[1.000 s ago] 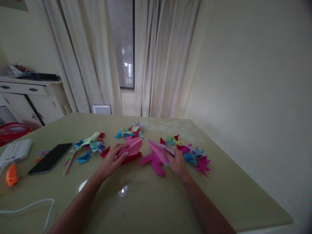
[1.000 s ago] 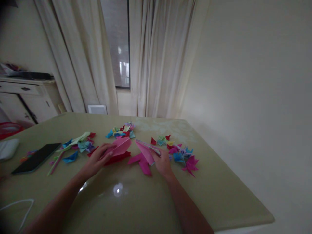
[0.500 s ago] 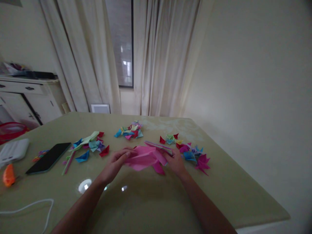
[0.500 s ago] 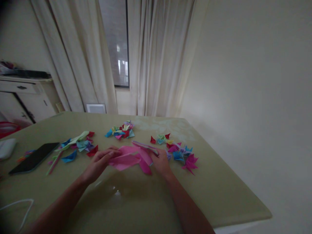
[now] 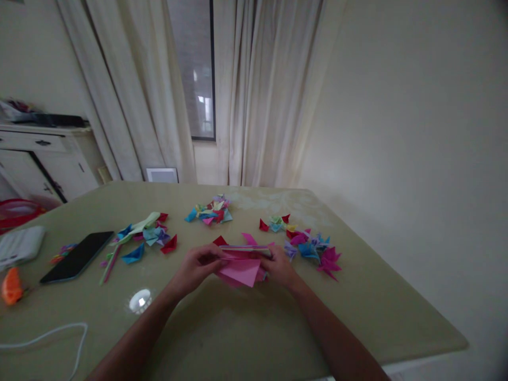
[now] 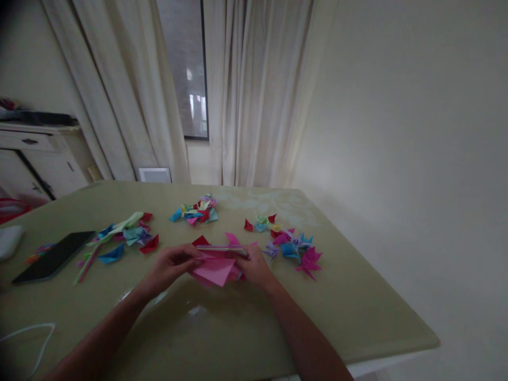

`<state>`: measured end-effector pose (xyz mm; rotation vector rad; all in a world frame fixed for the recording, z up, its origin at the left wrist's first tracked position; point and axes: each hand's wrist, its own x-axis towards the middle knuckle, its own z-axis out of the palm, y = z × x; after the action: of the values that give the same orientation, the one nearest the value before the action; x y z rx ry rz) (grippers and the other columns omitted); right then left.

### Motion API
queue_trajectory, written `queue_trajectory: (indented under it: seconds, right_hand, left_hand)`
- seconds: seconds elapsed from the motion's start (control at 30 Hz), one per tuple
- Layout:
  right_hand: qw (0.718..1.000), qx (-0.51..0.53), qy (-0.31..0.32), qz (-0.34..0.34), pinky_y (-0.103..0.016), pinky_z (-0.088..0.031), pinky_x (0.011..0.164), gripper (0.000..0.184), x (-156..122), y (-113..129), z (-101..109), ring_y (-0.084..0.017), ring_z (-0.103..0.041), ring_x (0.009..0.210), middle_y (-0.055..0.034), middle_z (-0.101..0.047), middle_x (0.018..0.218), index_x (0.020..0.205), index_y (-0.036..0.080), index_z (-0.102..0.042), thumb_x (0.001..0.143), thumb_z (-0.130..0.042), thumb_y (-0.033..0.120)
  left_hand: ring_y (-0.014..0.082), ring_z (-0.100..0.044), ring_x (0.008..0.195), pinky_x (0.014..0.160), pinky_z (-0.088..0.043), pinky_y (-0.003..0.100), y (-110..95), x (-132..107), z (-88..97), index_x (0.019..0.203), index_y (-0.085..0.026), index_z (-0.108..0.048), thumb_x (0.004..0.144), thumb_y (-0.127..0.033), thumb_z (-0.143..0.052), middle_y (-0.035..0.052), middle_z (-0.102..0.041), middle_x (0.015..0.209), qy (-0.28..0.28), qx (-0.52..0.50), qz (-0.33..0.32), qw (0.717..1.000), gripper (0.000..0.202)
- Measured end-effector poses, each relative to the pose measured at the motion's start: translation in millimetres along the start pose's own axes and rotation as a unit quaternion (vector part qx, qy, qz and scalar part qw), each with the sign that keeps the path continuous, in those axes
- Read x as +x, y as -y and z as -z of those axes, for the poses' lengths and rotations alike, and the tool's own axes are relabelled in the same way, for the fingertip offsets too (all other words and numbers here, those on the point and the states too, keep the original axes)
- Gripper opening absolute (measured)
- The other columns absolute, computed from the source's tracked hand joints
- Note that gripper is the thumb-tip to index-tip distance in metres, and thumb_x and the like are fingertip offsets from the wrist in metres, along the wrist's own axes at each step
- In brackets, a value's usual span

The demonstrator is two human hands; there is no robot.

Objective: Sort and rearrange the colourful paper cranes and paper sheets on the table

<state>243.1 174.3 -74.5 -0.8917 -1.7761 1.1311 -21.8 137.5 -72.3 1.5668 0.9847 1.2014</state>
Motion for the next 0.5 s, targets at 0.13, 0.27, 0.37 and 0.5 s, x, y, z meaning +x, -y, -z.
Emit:
queue_trajectory:
  seconds: [0.13,0.27,0.37,0.5]
  right_hand:
    - [1.000,-0.018,-0.024,0.005,-0.032,-0.057,0.074,0.026,0,-2,2,-0.023,-0.071,0.081,-0.0033,-0.082,0.092,0.103,0.023,-0.086,0.086,-0.070,0.035]
    - [0.999,-0.029,-0.009,0.013,-0.032,-0.057,0.072,0.028,0,-1,5,-0.023,-0.071,0.079,-0.0028,-0.082,0.091,0.107,0.024,-0.085,0.088,-0.069,0.038]
    - [1.000,-0.024,0.000,0.019,-0.030,-0.056,0.068,0.031,0,0,5,-0.022,-0.070,0.078,-0.0035,-0.081,0.091,0.108,0.023,-0.085,0.089,-0.068,0.041]
    - [0.999,-0.032,0.002,0.005,-0.027,-0.052,0.063,0.033,1,-2,6,-0.018,-0.065,0.066,-0.0014,-0.078,0.079,0.110,0.020,-0.085,0.090,-0.066,0.039]
  left_hand:
    - [0.0140,-0.066,0.065,0.056,-0.055,0.023,2,1,-2.0,0.088,-0.017,-0.076,0.083,-0.047,-0.083,0.0037,-0.073,0.080,-0.002,0.009,0.019,1.000,0.031]
    - [0.0103,-0.059,0.058,0.046,-0.046,0.018,4,1,-8.7,0.089,-0.020,-0.063,0.082,-0.048,-0.084,-0.0012,-0.067,0.077,-0.024,-0.017,0.025,0.999,0.036]
    - [0.0121,-0.062,0.069,0.058,-0.052,0.021,0,2,-9.7,0.085,-0.020,-0.057,0.082,-0.048,-0.084,-0.0008,-0.064,0.083,-0.051,-0.042,-0.012,0.998,0.039]
    - [0.0185,-0.068,0.091,0.077,-0.059,0.028,-10,1,0.4,0.095,-0.018,-0.074,0.088,-0.047,-0.079,0.0060,-0.068,0.098,-0.016,0.005,-0.026,1.000,0.030]
